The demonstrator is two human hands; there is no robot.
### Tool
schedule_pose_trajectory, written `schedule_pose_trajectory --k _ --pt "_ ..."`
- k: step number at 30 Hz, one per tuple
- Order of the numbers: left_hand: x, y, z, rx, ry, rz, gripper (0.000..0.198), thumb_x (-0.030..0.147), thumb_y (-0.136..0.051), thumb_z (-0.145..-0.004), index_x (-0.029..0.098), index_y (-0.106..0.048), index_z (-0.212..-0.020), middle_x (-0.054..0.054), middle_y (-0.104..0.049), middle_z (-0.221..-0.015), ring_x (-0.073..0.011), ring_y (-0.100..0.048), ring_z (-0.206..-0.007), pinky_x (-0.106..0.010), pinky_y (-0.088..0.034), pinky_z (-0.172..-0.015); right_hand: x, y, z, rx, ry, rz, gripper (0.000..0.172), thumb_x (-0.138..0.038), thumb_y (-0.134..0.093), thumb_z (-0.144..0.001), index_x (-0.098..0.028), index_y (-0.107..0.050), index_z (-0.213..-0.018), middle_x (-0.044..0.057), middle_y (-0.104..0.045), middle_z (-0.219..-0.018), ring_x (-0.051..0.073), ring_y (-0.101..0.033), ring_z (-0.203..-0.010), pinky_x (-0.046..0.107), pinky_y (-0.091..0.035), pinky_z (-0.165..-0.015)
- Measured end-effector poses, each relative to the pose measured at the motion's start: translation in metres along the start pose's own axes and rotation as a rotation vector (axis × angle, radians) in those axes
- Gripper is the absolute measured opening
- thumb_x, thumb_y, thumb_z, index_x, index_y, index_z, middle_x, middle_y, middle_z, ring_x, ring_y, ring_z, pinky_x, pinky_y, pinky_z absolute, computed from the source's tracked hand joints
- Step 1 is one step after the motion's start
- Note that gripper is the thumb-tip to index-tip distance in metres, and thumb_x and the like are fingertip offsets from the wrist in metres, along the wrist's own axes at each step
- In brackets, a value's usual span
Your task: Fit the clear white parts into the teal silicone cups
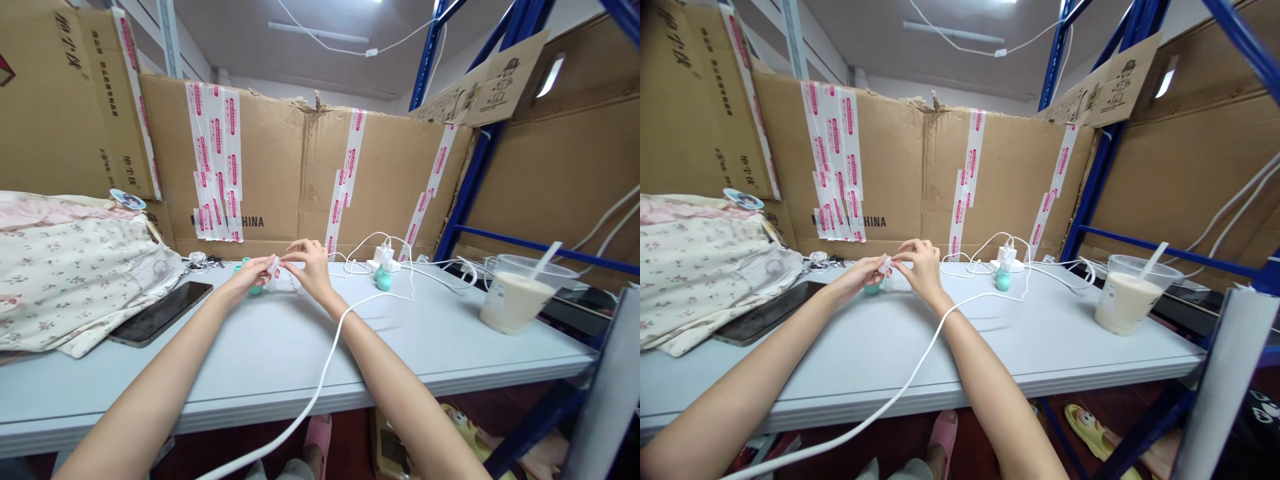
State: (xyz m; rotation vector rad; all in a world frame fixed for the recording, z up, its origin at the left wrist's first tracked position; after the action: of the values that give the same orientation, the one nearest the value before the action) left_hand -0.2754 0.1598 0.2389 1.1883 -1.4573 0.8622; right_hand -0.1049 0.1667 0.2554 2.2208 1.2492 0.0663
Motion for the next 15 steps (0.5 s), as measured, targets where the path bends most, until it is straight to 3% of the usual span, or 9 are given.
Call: schedule_pose_trajectory --k 15 --pt "-0.002 -0.0041 0.0017 -0.013 0.046 0.009 0.049 0.057 -0.056 -0.074 0.009 -0.057 -0.086 -0.008 -0.055 -0.077 -0.0059 -0.039 -0.056 -0.016 -0.024 -0.043 -0.0024 -0.0079 0.0064 0.047 0.048 -0.008 0.018 -0.037 -0.054 -0.085 -0.029 -0.07 -0.088 0.0 -0.062 -0.095 0.016 -0.046 -0.092 0.032 -0.025 -0.079"
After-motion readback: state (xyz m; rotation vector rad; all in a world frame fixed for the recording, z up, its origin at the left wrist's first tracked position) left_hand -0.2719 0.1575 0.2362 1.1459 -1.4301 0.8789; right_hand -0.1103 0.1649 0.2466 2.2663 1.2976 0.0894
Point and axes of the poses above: each hand's wrist, its own z-axis away from the middle knuckle, its own y-axis out of the back of the hand, x = y × z, the point moved 1 cm from there along -z, towards the middle knuckle
